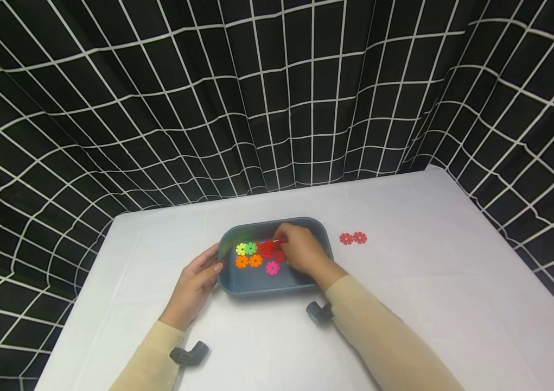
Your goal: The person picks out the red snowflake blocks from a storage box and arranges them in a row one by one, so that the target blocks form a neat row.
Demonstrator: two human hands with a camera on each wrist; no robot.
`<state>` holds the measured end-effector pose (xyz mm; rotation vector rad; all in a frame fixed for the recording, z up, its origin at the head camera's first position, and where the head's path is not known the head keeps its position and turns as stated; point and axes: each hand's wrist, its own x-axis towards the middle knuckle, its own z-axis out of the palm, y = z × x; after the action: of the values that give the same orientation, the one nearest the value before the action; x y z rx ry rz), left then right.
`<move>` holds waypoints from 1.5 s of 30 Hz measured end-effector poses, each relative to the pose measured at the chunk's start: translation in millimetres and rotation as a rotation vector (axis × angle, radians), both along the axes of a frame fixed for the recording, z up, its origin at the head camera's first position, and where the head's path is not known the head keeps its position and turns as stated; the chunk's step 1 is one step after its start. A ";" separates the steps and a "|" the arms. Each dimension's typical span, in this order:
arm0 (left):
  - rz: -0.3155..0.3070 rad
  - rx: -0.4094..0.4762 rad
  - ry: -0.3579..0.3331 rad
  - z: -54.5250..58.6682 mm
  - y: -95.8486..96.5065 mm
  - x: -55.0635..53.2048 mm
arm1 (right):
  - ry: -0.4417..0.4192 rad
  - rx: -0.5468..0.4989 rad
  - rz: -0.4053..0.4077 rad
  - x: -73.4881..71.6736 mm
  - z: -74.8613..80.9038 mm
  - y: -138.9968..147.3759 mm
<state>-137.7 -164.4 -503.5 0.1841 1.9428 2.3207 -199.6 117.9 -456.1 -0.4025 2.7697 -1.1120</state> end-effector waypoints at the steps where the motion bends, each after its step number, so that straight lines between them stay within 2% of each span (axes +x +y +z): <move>1: 0.001 0.002 0.000 -0.1 0.0 0.1 | -0.001 -0.016 -0.004 -0.1 -0.3 0.8; 9: 0.008 -0.011 -0.007 -0.6 0.3 -0.1 | -0.038 -0.139 -0.032 0.9 1.5 3.8; 18: 0.007 -0.009 -0.007 -2.3 -0.6 -1.4 | -0.053 -0.240 0.000 7.9 6.6 5.4; 28: 0.000 -0.007 0.001 -1.2 -0.4 -1.5 | -0.087 -0.395 0.033 7.5 10.4 11.1; 38: 0.000 -0.005 0.002 -2.0 -1.4 -1.7 | -0.090 -0.464 0.045 10.5 20.9 17.2; 45: 0.004 -0.007 -0.004 -1.6 -1.2 -2.1 | -0.078 -0.457 0.017 11.6 29.8 27.0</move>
<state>-139.8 -165.6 -505.1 0.1748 1.9506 2.3145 -188.0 145.0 -426.3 -0.4149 2.4235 -1.7164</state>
